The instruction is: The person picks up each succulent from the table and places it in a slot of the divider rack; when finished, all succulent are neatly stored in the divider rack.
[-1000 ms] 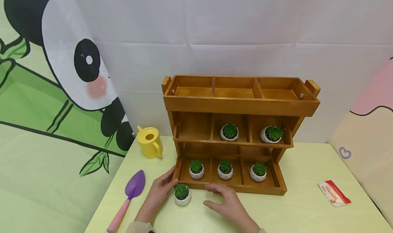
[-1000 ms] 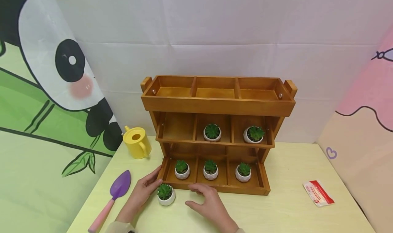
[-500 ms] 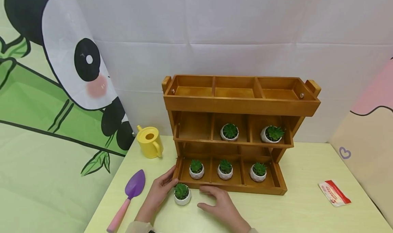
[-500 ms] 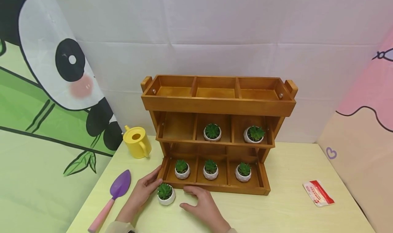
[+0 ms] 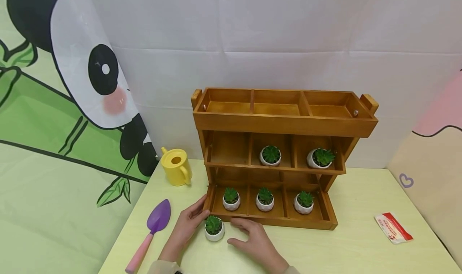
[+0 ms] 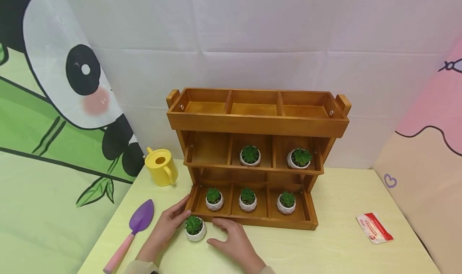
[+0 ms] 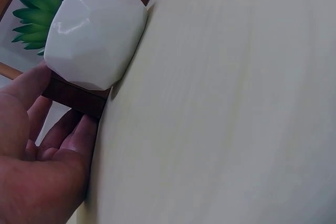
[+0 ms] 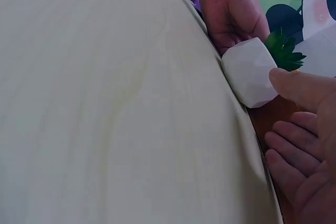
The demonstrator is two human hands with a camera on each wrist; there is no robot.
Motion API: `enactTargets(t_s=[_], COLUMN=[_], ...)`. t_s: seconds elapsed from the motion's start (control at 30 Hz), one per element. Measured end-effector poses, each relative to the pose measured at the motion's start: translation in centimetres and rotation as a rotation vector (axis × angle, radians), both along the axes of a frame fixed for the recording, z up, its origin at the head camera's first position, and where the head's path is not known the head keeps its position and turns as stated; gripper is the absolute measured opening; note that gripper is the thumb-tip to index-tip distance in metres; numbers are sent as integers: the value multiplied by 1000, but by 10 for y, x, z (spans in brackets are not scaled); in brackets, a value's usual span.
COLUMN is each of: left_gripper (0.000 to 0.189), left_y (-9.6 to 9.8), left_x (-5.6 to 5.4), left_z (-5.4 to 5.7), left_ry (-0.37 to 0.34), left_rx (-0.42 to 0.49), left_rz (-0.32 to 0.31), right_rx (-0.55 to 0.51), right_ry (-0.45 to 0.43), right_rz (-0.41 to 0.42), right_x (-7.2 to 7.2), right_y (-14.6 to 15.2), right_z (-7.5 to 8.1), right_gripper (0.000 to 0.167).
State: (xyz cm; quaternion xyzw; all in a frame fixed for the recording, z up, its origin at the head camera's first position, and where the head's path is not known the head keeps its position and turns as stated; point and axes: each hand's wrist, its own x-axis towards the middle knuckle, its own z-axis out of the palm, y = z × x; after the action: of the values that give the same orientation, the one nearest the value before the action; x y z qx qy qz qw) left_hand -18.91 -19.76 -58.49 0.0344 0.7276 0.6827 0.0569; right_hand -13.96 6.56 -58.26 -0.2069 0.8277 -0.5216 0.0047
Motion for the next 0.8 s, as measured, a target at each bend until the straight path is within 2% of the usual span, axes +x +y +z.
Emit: enactTargets(t_s=[0.5,0.8], left_gripper=[57,57], left_y=[3,6], left_x=[1,3], left_z=[-3,-5], left_ry=[23,47], left_rx=[15,-25], left_rz=[26,39], right_rx=[60,84], right_ry=[41,30], right_rz=[6,9], right_x=[-2,-4], right_y=[-14,-23], right_z=[3,5], right_gripper=[58,59])
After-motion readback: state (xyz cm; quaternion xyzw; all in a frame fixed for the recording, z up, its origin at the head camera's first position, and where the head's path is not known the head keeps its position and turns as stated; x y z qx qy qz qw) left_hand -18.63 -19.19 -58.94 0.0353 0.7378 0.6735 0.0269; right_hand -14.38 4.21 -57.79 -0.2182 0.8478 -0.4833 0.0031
